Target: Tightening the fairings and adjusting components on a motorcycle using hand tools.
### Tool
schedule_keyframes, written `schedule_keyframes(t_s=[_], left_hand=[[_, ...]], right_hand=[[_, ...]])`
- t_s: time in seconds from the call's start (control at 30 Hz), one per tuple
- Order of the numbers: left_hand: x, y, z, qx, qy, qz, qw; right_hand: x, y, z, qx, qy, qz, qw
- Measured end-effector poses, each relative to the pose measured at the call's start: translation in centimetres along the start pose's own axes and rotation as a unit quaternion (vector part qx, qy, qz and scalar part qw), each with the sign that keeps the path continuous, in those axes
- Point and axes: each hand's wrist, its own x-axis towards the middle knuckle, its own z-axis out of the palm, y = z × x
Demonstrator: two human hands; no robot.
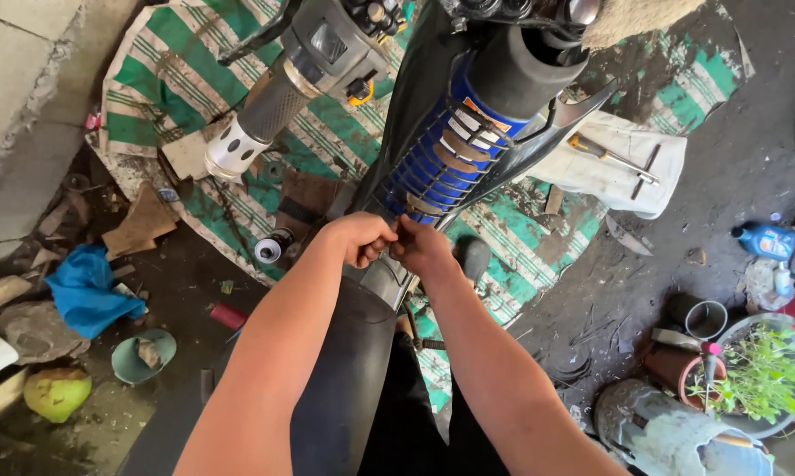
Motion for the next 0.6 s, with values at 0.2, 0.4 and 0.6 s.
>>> schedule_keyframes(t_s=[0.2, 0.4, 0.6], left_hand=[[-0.2, -0.2, -0.4, 0.033, -0.001, 0.017, 0.999], [-1.5, 0.6, 0.1, 0.018, 0.036, 0.014, 0.999], [0.5, -0.2, -0.2, 0.035, 0.041, 0.021, 0.998]], right_hand=[[-1.4, 0.1, 0.9, 0.005, -0.012, 0.010, 1.000], [-0.6, 0.2, 0.7, 0.010, 0.002, -0.008, 1.000], [0.7, 0.5, 0.1, -0.011, -0.007, 0.007, 1.000]])
